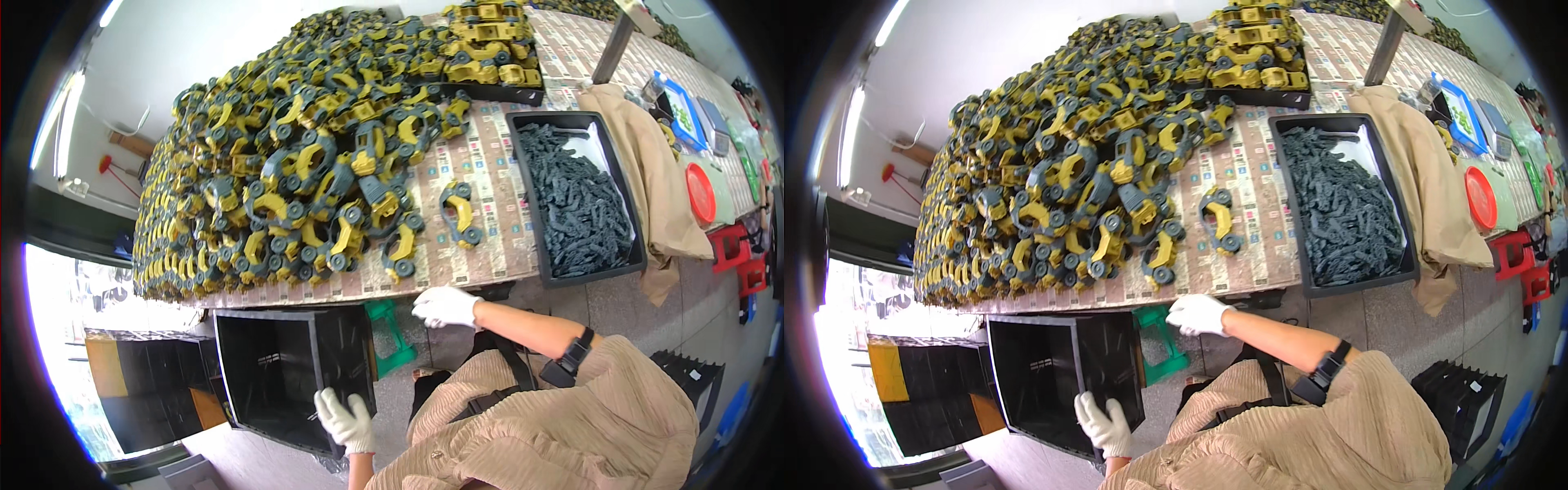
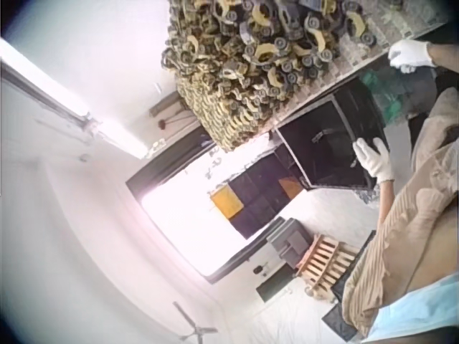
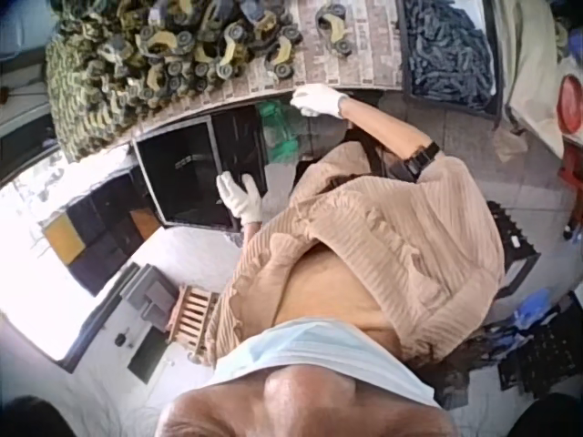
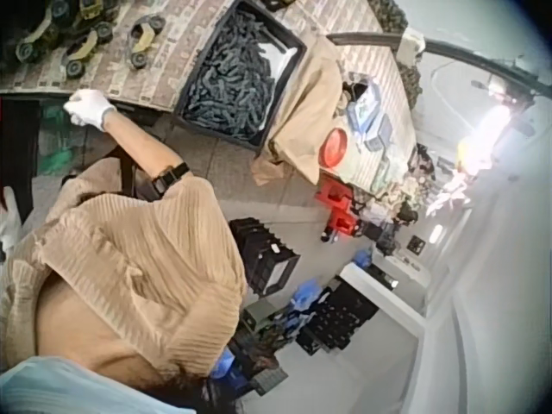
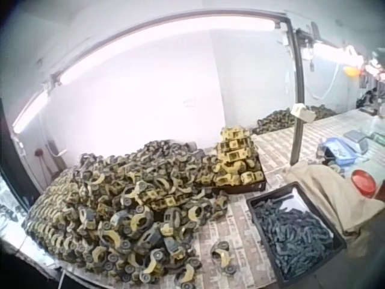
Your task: The recorder picks up yellow toy car shells and inserts black plastic frames into them before placing the assembled components into a storage bin.
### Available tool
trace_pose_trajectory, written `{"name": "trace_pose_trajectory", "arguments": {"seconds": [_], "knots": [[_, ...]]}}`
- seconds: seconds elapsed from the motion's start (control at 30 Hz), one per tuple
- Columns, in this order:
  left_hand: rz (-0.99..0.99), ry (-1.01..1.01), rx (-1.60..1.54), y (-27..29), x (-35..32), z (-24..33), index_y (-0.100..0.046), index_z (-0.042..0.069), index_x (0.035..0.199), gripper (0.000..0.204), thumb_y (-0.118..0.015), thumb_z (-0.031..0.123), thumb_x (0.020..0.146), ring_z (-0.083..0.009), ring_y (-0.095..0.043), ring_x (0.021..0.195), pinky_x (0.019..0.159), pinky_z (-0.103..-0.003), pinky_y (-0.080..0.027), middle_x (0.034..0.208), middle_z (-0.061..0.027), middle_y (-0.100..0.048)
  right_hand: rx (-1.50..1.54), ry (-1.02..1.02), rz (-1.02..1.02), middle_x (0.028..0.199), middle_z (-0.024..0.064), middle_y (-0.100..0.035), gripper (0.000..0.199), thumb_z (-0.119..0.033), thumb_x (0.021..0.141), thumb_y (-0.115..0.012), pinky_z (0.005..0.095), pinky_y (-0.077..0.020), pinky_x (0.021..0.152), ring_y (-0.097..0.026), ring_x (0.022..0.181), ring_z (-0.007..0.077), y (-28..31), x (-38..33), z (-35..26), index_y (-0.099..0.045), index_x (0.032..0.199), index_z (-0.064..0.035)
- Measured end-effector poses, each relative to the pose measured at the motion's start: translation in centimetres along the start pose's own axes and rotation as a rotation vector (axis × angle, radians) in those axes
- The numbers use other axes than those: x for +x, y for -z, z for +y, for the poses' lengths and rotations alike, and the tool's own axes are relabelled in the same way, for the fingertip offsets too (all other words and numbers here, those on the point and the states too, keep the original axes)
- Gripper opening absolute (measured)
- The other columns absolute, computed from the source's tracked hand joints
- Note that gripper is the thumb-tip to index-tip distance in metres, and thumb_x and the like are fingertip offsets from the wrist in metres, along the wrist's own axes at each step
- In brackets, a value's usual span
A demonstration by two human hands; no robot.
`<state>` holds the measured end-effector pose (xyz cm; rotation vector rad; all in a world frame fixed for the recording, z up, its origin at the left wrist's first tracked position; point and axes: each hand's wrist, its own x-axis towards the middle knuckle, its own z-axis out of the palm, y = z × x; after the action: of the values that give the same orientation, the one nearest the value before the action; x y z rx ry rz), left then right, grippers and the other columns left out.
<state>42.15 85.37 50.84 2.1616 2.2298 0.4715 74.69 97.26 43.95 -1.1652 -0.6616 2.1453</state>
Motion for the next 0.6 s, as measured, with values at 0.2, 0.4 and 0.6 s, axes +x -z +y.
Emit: {"name": "trace_pose_trajectory", "arguments": {"seconds": [0.2, 0.4, 0.6], "knots": [[-0.282, -0.362, -0.491, -5.4, 6.2, 15.2, -0.06, 0.002, 0.119, 0.037, -0.066, 0.013, 0.085, -0.0413, -0.058, 0.112, 0.098, -0.044, -0.046, 0.122, -0.0232, -0.06, 0.019, 0.361, 0.44, 0.084, 0.0044, -0.065, 0.023, -0.017, 0.093, -0.065, 0.026, -0.0499, 0.062, -0.062, 0.071, 0.0108, 9.3, -6.7, -2.7, -0.064, 0.11, -0.001], [-0.859, 0.111, -0.768, -8.7, 13.1, 24.7, -0.057, 0.002, 0.129, 0.046, -0.06, 0.031, 0.094, -0.0242, -0.06, 0.111, 0.098, -0.033, -0.044, 0.116, -0.013, -0.066, -0.435, 0.565, 1.233, 0.1, 0.0166, -0.07, 0.026, -0.021, 0.09, -0.066, 0.0345, -0.0536, 0.078, -0.069, 0.086, 0.027, 13.9, -13.8, -3.1, -0.069, 0.108, -0.0023], [-0.949, 0.136, -1.032, -18.5, 19.1, 25.6, -0.048, -0.003, 0.136, 0.052, -0.06, 0.025, 0.093, -0.0204, -0.056, 0.108, 0.091, -0.032, -0.045, 0.124, -0.0143, -0.058, -0.764, 0.54, 1.739, 0.1, 0.0141, -0.069, 0.017, -0.012, 0.085, -0.064, 0.0393, -0.0507, 0.09, -0.065, 0.097, 0.0315, 18.6, -19.2, -1.2, -0.073, 0.098, -0.0059]]}}
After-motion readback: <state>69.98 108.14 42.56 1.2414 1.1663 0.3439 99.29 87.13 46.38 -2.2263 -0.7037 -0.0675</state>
